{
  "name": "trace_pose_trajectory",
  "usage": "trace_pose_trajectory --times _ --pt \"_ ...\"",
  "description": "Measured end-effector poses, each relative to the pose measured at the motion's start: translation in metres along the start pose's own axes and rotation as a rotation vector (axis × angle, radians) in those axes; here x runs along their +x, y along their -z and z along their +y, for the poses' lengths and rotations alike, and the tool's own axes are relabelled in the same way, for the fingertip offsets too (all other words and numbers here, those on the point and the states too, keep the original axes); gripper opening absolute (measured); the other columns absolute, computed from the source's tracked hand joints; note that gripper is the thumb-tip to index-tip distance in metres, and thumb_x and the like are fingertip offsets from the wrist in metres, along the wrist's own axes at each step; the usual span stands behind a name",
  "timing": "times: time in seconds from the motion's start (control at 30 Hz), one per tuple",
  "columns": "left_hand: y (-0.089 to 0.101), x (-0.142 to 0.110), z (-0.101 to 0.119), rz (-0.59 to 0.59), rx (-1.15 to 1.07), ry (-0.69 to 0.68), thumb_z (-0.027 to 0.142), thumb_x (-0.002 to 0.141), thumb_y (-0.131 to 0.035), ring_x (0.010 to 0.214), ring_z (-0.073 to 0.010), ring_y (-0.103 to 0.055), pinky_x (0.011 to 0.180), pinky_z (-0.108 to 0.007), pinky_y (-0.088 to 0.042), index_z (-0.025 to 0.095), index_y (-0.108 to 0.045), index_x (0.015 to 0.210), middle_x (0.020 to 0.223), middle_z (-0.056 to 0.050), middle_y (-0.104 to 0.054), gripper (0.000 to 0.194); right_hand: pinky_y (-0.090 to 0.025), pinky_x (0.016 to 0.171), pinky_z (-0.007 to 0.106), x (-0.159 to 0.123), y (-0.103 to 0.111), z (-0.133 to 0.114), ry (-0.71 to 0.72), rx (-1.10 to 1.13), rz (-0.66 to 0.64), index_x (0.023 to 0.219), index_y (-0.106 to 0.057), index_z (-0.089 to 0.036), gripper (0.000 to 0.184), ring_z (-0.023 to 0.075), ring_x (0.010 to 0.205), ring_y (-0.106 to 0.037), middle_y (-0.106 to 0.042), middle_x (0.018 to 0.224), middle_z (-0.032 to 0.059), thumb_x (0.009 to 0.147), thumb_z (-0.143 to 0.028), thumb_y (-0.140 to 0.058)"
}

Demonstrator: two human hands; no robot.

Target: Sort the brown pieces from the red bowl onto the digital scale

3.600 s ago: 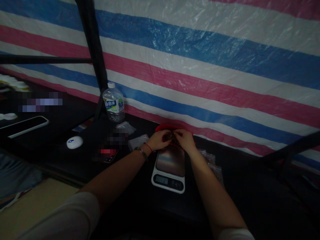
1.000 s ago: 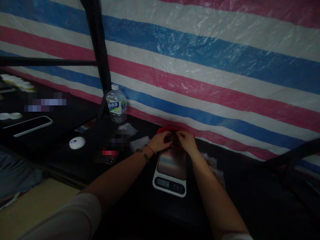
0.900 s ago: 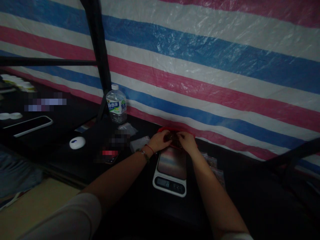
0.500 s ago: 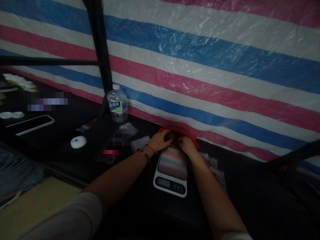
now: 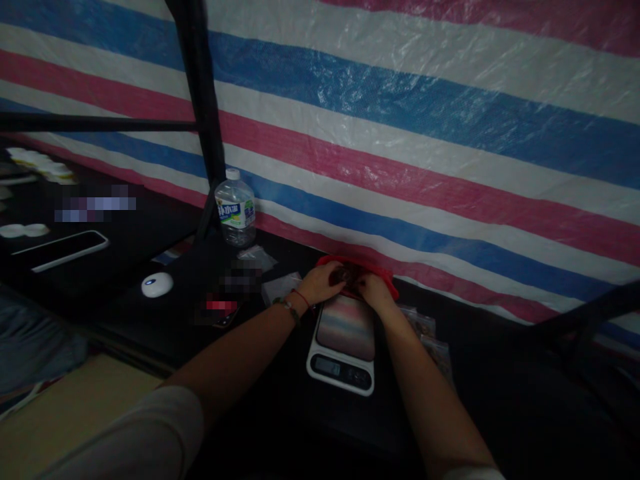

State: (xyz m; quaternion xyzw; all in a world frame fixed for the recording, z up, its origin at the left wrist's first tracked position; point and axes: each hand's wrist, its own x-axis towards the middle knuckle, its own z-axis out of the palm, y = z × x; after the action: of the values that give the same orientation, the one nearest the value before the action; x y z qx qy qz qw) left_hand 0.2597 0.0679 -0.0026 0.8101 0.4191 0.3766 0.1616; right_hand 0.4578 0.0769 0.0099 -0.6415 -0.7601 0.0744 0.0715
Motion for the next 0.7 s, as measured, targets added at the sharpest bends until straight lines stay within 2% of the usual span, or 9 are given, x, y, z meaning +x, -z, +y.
trace_pose_trajectory --times 0.13,0.3,0.43,0.57,0.7 --pt "-0.001 0.0 -0.001 -0.005 -0.019 -0.011 0.034 0.078 -0.063 0.104 -0.0225 -0.063 0.095 -0.036 -0.049 0.02 -0.055 0.117 0.114 -0.007 -0.065 0.042 -0.046 0.076 0.024 -0.002 0.002 -0.002 -0.011 -0.027 -0.036 0.097 -0.074 -0.013 0.022 0.0197 0.087 -0.068 -0.074 0.097 0.0116 0.083 -0.02 -0.057" --pt "0.0 0.0 0.0 -0.003 -0.031 -0.011 0.034 0.078 -0.063 0.106 -0.0229 -0.062 0.097 -0.036 -0.047 0.02 -0.055 0.118 0.115 -0.007 -0.065 0.043 -0.047 0.074 0.025 -0.004 0.004 -0.005 -0.022 -0.078 0.005 0.093 -0.074 -0.013 0.021 0.0207 0.086 -0.068 -0.073 0.095 0.0135 0.083 -0.016 -0.055" --pt "0.0 0.0 -0.001 -0.015 -0.033 -0.018 0.034 0.079 -0.062 0.107 -0.0225 -0.062 0.097 -0.035 -0.048 0.02 -0.055 0.117 0.115 -0.007 -0.065 0.042 -0.047 0.073 0.027 -0.007 0.009 -0.004 -0.029 -0.083 -0.022 0.093 -0.074 -0.011 0.022 0.022 0.085 -0.068 -0.073 0.094 0.0153 0.085 -0.021 -0.055" --pt "0.0 0.0 -0.002 -0.003 -0.039 -0.032 0.033 0.078 -0.063 0.106 -0.0228 -0.062 0.096 -0.036 -0.048 0.018 -0.055 0.118 0.116 -0.007 -0.065 0.043 -0.047 0.072 0.025 -0.01 0.013 -0.003 0.027 -0.043 -0.078 0.095 -0.075 -0.015 0.021 0.0215 0.085 -0.069 -0.074 0.093 0.0126 0.082 -0.021 -0.059" --pt "0.0 0.0 -0.001 -0.006 -0.034 -0.028 0.033 0.078 -0.063 0.105 -0.0227 -0.062 0.095 -0.035 -0.049 0.019 -0.055 0.117 0.115 -0.007 -0.065 0.043 -0.047 0.072 0.024 -0.008 0.012 -0.002 0.013 -0.024 -0.073 0.093 -0.075 -0.016 0.021 0.0209 0.087 -0.069 -0.074 0.093 0.0104 0.078 -0.015 -0.061"
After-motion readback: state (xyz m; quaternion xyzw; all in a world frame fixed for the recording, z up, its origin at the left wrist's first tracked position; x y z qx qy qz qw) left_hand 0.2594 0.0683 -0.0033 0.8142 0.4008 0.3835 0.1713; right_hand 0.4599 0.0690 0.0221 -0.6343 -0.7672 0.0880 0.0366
